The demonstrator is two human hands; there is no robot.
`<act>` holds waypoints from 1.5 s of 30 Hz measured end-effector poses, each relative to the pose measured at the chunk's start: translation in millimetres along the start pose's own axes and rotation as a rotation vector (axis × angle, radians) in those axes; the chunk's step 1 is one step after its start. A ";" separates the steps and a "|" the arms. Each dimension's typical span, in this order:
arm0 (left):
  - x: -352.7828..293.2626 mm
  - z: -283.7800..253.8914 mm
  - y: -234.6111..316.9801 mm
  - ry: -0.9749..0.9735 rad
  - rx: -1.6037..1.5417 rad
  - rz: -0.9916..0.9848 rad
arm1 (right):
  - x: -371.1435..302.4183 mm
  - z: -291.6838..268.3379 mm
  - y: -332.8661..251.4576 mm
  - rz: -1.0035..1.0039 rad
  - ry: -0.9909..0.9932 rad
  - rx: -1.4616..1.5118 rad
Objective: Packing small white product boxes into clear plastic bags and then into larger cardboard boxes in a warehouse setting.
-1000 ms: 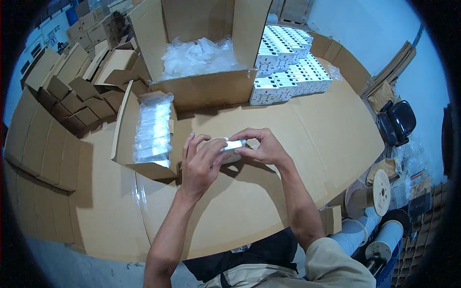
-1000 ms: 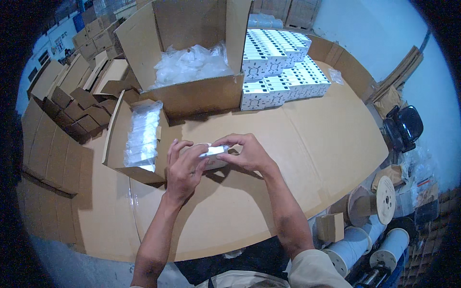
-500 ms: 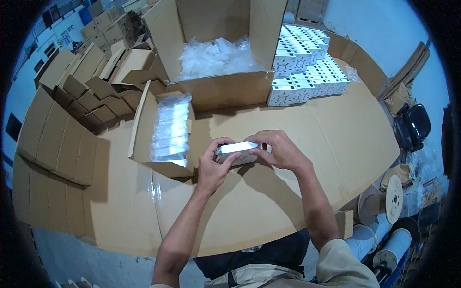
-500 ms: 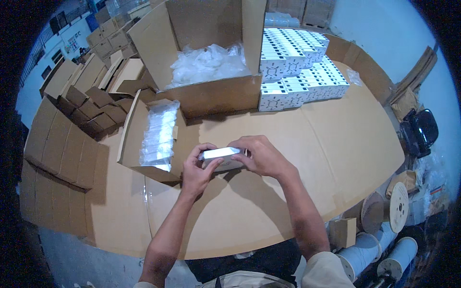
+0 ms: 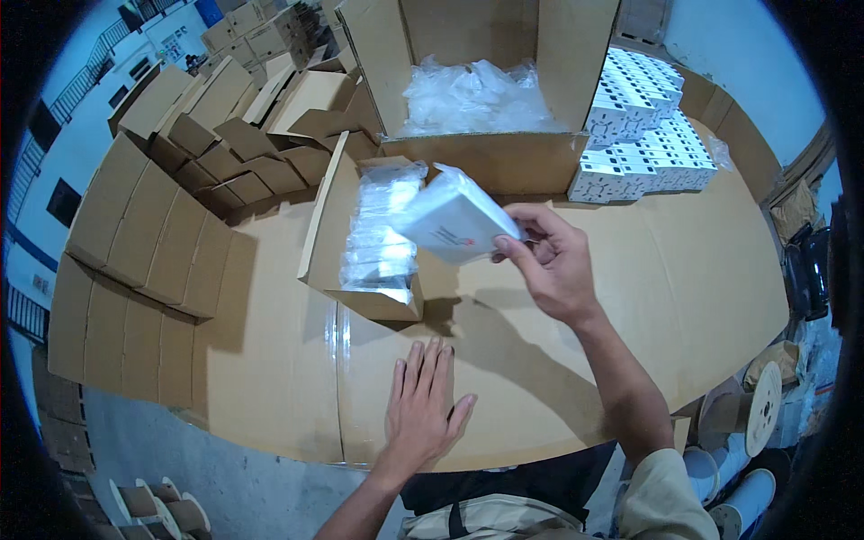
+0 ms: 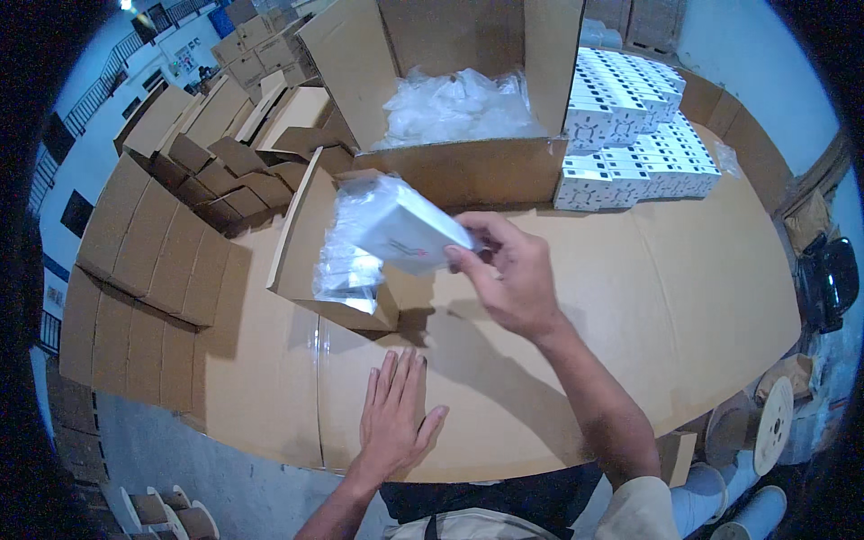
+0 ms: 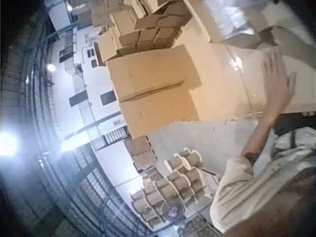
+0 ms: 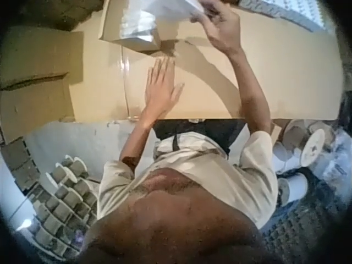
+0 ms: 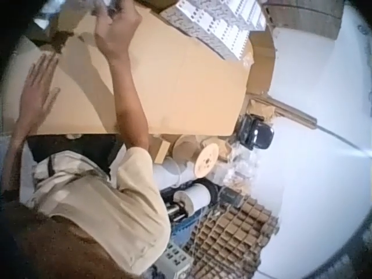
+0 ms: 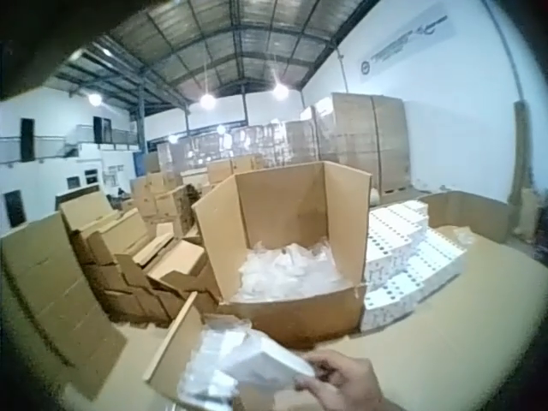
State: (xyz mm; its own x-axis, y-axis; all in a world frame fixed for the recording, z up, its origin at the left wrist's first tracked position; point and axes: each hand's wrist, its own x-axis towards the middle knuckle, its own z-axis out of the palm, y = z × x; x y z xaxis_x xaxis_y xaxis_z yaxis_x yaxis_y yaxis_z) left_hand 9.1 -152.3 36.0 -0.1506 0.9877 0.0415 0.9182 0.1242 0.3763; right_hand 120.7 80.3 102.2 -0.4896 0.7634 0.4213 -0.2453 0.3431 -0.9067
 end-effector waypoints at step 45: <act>-19.0 3.8 2.0 0.078 -0.010 -0.039 | 11.5 72.7 49.0 -0.612 -0.731 -0.688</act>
State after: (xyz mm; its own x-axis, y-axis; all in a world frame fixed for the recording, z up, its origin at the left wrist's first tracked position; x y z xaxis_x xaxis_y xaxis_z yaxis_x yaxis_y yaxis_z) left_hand 15.2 -170.4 32.4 -0.2145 0.9717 0.0986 0.9075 0.1609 0.3881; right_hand 42.2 66.1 64.0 -0.8655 -0.0497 0.4984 -0.2120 0.9379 -0.2746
